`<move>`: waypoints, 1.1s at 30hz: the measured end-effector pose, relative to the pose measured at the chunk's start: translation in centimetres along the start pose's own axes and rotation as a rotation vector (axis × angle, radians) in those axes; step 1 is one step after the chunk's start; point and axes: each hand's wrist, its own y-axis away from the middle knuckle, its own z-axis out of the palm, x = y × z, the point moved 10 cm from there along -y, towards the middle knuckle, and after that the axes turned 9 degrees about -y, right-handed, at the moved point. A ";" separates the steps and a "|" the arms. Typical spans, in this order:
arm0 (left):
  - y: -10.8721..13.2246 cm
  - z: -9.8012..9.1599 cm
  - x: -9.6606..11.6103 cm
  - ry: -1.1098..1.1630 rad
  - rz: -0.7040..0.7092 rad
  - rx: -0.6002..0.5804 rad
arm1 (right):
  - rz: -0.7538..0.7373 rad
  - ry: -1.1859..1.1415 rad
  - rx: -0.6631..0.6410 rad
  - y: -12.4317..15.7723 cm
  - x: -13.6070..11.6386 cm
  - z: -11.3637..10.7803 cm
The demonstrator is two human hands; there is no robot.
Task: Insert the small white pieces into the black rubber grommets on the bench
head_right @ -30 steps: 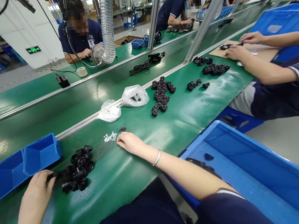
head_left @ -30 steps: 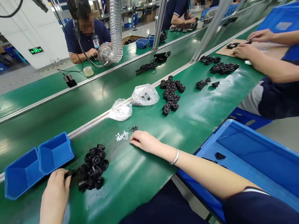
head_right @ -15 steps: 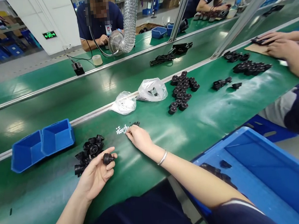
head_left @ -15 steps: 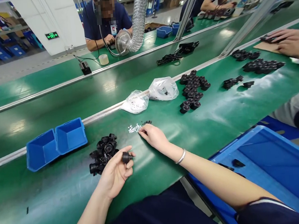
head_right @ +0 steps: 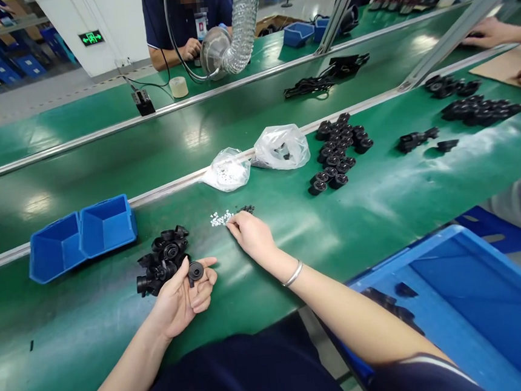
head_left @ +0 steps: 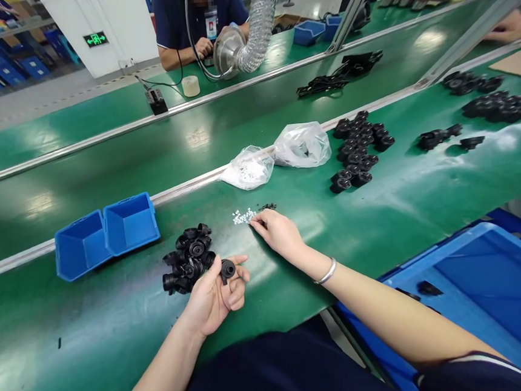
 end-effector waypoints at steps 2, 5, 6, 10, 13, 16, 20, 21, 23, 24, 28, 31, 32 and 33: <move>-0.1 -0.1 0.0 -0.008 -0.002 0.011 | -0.002 -0.009 0.003 0.0 0.1 0.0; 0.0 -0.2 -0.1 0.002 -0.009 0.023 | -0.004 -0.021 0.004 -0.1 0.2 0.0; 0.0 -0.3 -0.1 0.007 -0.013 0.028 | -0.007 -0.024 0.003 -0.1 0.2 0.0; 0.0 -0.5 -0.3 0.028 -0.034 0.051 | -0.025 -0.028 -0.009 -0.1 0.2 0.1; 0.0 -0.5 -0.4 0.031 -0.042 0.058 | -0.041 -0.032 -0.020 0.0 0.0 0.2; 0.0 -0.5 -0.5 0.021 -0.038 0.059 | -0.049 -0.037 -0.021 0.0 -0.1 0.3; 0.1 -0.8 0.2 -0.117 0.059 0.099 | -0.066 -0.064 -0.021 -0.2 -0.2 0.0; 0.2 -1.0 0.4 -0.190 0.095 0.121 | -0.074 -0.077 -0.023 -0.2 -0.4 -0.3; 0.3 -1.3 0.8 -0.346 0.163 0.171 | -0.089 -0.104 -0.023 0.2 -1.0 -1.0; 0.3 -1.5 0.8 -0.410 0.191 0.193 | -0.102 -0.128 -0.014 0.6 -1.6 -1.6; 0.2 -2.0 0.5 -0.538 0.290 0.207 | -0.243 -0.261 0.006 3.4 -5.7 -3.1; 0.3 -2.5 0.7 -0.685 0.349 0.250 | -0.389 -0.276 -0.066 6.2 -9.0 -2.1; 0.5 -2.7 0.9 -0.762 0.359 0.287 | -0.434 -0.247 -0.080 7.0 -9.8 -1.5; 0.7 -2.7 1.2 -0.843 0.362 0.325 | -0.476 -0.201 -0.083 7.7 -10.4 -1.0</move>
